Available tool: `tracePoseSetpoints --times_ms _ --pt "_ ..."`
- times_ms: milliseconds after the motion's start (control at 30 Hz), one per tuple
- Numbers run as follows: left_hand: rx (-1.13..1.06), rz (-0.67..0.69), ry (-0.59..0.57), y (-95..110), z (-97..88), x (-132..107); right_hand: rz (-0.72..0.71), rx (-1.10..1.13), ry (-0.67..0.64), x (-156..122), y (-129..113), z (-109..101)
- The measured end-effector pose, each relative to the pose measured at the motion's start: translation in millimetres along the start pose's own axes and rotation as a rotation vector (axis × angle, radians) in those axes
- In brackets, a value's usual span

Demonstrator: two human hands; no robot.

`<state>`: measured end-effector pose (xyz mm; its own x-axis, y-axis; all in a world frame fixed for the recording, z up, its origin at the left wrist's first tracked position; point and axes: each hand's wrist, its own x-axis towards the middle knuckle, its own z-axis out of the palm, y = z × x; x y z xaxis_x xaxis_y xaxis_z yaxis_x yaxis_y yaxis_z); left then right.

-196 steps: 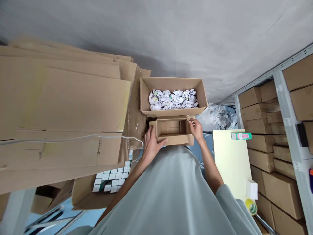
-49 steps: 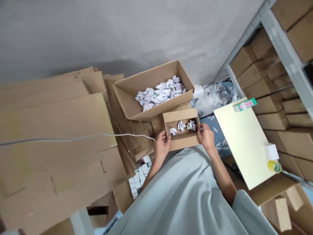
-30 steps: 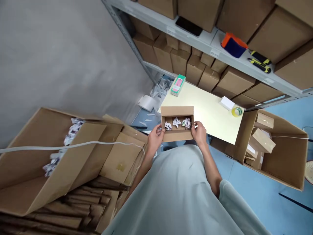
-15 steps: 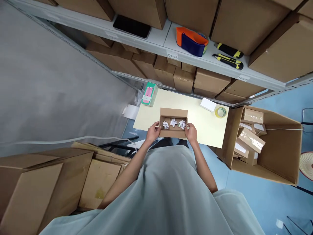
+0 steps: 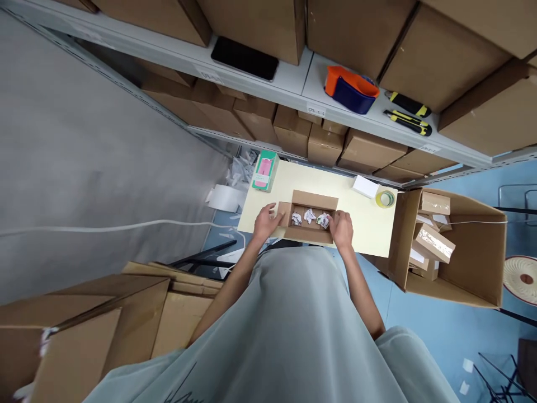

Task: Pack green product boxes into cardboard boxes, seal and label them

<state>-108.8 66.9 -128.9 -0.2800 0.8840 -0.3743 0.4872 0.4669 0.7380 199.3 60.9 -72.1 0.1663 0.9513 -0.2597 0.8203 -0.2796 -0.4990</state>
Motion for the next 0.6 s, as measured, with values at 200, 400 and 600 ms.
tracePoseSetpoints --times_ms 200,400,600 --pt "-0.003 -0.030 0.239 4 -36.9 61 -0.290 0.116 -0.053 41 -100 18" --pt "0.045 -0.167 0.191 15 -35.4 119 -0.396 0.073 -0.141 85 -200 67" --pt "0.049 -0.160 0.075 8 -34.0 133 -0.356 0.064 -0.173 95 -229 80"
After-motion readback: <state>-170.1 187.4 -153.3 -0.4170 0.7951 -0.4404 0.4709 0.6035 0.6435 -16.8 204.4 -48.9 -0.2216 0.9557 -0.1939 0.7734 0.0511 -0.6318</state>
